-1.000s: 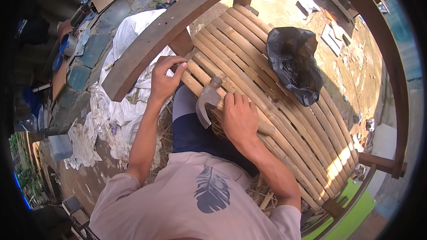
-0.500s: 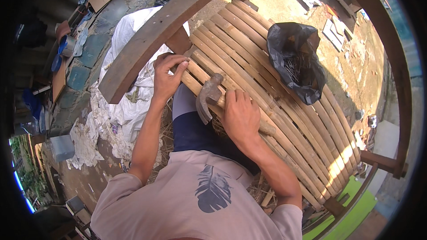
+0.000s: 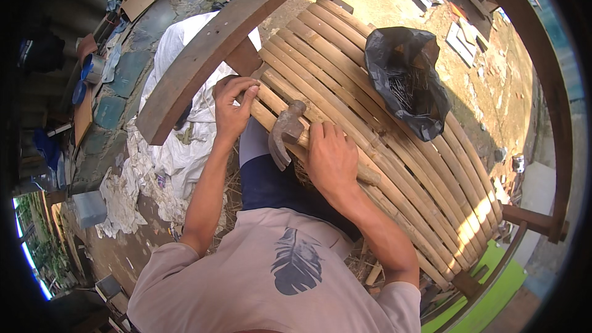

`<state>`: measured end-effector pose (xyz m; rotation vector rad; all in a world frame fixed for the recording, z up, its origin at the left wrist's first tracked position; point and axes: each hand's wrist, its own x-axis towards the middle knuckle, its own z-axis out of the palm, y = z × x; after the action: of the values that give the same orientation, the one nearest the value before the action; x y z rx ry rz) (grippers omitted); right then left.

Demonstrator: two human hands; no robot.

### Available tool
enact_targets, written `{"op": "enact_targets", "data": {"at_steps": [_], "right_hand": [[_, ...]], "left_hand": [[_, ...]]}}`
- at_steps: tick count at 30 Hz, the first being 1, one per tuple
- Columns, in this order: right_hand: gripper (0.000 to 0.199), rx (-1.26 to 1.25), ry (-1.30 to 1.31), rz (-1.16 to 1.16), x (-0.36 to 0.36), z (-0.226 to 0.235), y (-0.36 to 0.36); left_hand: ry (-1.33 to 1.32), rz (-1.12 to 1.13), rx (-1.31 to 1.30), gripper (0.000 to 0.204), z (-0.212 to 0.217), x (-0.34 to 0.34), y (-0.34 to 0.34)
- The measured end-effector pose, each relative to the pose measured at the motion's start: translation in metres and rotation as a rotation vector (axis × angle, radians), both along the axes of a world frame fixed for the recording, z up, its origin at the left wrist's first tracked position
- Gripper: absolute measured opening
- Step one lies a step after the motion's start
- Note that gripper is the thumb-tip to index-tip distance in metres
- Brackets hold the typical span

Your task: The person uses a hammer to drive nails into wooden slats on a curved bench frame. They repeatedly pick up nails from a black plastic bag and secure the slats to the frame.

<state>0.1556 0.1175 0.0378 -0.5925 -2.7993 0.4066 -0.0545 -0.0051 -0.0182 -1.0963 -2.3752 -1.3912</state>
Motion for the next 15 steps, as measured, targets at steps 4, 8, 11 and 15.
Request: {"op": "enact_targets", "data": {"at_steps": [4, 8, 11, 15], "right_hand": [[0.032, -0.014, 0.024, -0.016, -0.001, 0.001, 0.0], [0.03, -0.074, -0.004, -0.021, -0.001, 0.002, 0.005], [0.029, -0.128, 0.032, -0.03, 0.0, 0.012, 0.008], [0.03, -0.16, -0.016, -0.075, 0.005, 0.016, 0.02]], "left_hand": [[0.021, 0.001, 0.004, 0.01, 0.002, 0.001, 0.001], [0.057, 0.004, 0.002, 0.011, -0.001, 0.0, 0.001], [0.06, 0.002, 0.007, 0.011, -0.003, -0.001, 0.001], [0.087, 0.003, 0.005, 0.012, -0.002, 0.001, 0.001]]}}
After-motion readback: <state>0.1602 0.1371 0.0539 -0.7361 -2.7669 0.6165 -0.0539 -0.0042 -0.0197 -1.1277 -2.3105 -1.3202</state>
